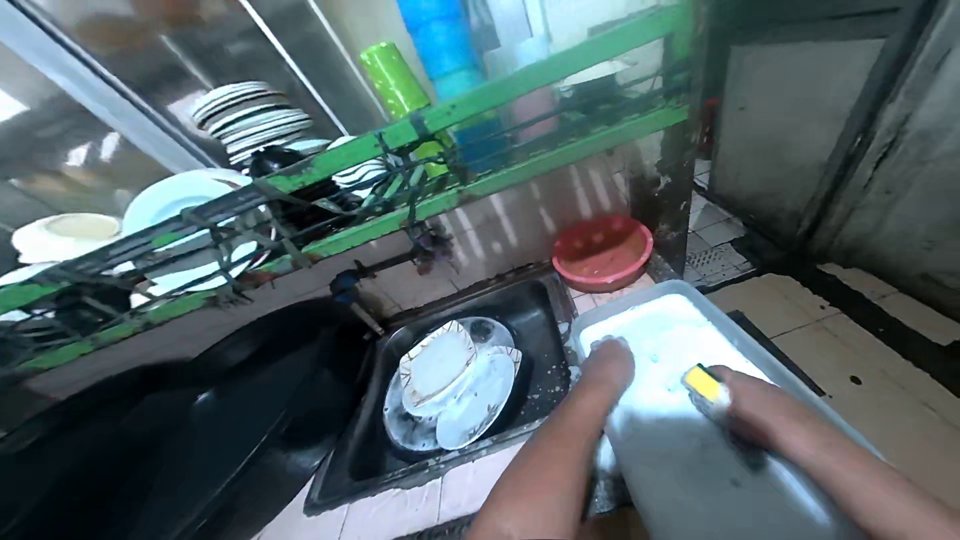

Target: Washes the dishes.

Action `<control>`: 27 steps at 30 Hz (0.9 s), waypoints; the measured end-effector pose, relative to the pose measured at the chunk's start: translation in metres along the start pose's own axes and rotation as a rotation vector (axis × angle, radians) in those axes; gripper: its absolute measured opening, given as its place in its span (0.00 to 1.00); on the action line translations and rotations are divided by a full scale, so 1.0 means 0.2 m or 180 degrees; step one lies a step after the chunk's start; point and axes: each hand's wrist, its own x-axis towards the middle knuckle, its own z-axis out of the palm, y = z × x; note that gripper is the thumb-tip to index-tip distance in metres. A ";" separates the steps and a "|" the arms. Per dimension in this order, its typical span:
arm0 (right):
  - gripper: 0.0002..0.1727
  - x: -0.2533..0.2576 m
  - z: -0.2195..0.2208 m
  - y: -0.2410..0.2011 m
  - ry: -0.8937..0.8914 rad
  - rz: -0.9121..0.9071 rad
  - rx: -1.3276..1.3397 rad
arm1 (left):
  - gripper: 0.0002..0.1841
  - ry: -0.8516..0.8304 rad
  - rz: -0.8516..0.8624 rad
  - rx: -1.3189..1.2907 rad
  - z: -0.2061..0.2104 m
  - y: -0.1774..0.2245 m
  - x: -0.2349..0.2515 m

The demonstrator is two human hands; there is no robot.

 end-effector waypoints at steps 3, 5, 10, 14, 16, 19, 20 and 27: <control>0.38 0.02 0.02 0.00 -0.0047 -0.0076 0.0070 | 0.24 0.0208 0.0000 -0.0027 0.00 -0.03 0.05; 0.39 0.03 0.02 0.01 -0.0069 -0.0081 0.0193 | 0.27 0.0298 -0.0045 -0.0069 -0.02 -0.01 0.05; 0.41 0.07 0.01 -0.01 -0.0126 0.0070 0.0660 | 0.23 0.0276 -0.0193 -0.0830 -0.19 -0.04 -0.02; 0.40 0.10 0.03 -0.01 0.0103 -0.0037 0.1246 | 0.22 0.0408 -0.0297 -0.3468 -0.19 -0.08 -0.15; 0.38 0.10 0.02 -0.06 0.0379 -0.0208 0.1706 | 0.32 0.0268 -0.0301 -0.4427 -0.17 -0.02 -0.28; 0.41 0.03 0.01 -0.27 0.0996 -0.0695 0.2443 | 0.42 0.0011 0.0058 -0.5023 -0.13 0.04 -0.41; 0.41 0.01 0.02 -0.35 0.1196 -0.0802 0.2632 | 0.42 0.0004 0.0196 -0.4980 -0.12 0.06 -0.44; 0.35 0.17 -0.06 -0.43 0.1753 -0.0387 0.2716 | 0.53 0.0144 0.0348 -0.4455 -0.13 0.07 -0.63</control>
